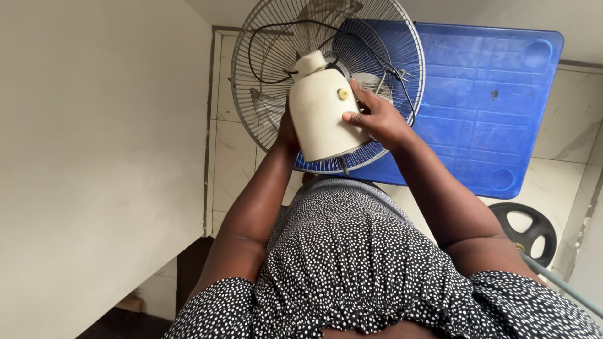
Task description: The person assembles a standing fan by attaching a metal pole to a wheel base, securing it with a nut, and then mounting the motor housing onto the pole. They handle the fan cage and use a screwdriver to adjust components.
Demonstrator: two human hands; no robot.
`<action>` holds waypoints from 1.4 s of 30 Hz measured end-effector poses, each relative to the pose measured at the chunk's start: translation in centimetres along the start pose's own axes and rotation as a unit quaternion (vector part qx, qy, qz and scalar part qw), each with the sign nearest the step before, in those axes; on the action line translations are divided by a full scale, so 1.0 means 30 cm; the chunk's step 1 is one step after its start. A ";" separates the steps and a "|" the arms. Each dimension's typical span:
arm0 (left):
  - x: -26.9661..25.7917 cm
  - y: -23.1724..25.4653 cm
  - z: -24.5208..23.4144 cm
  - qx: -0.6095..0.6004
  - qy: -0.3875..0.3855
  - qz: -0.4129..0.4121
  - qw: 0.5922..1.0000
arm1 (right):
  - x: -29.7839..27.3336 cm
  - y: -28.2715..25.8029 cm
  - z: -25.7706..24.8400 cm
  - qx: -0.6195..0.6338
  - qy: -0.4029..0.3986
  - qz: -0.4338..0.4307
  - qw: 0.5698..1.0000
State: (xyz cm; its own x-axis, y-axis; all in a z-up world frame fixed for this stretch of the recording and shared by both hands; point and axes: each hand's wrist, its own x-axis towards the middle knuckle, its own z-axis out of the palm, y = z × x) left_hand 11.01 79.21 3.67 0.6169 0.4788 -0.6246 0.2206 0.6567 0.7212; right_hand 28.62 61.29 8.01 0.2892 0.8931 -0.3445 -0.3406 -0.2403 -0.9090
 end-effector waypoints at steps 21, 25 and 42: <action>-0.178 -0.052 0.004 -0.472 -0.282 -0.021 0.835 | -0.071 -0.070 0.043 -0.101 -0.021 -0.204 0.973; -0.155 -0.088 -0.023 -0.524 -0.293 -0.003 0.800 | 0.154 0.104 -0.126 -0.156 0.147 -0.135 0.967; -0.174 -0.138 -0.152 -0.606 -0.297 0.038 0.737 | 0.495 0.559 -0.316 -0.605 0.147 0.018 0.782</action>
State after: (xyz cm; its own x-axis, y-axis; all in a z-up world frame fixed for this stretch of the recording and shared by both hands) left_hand 3.43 76.64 2.58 0.8943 0.4373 -0.0950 -0.4457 0.8517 -0.2756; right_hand 35.69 66.92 -14.57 0.5529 0.7943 -0.2518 0.6918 -0.6060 -0.3926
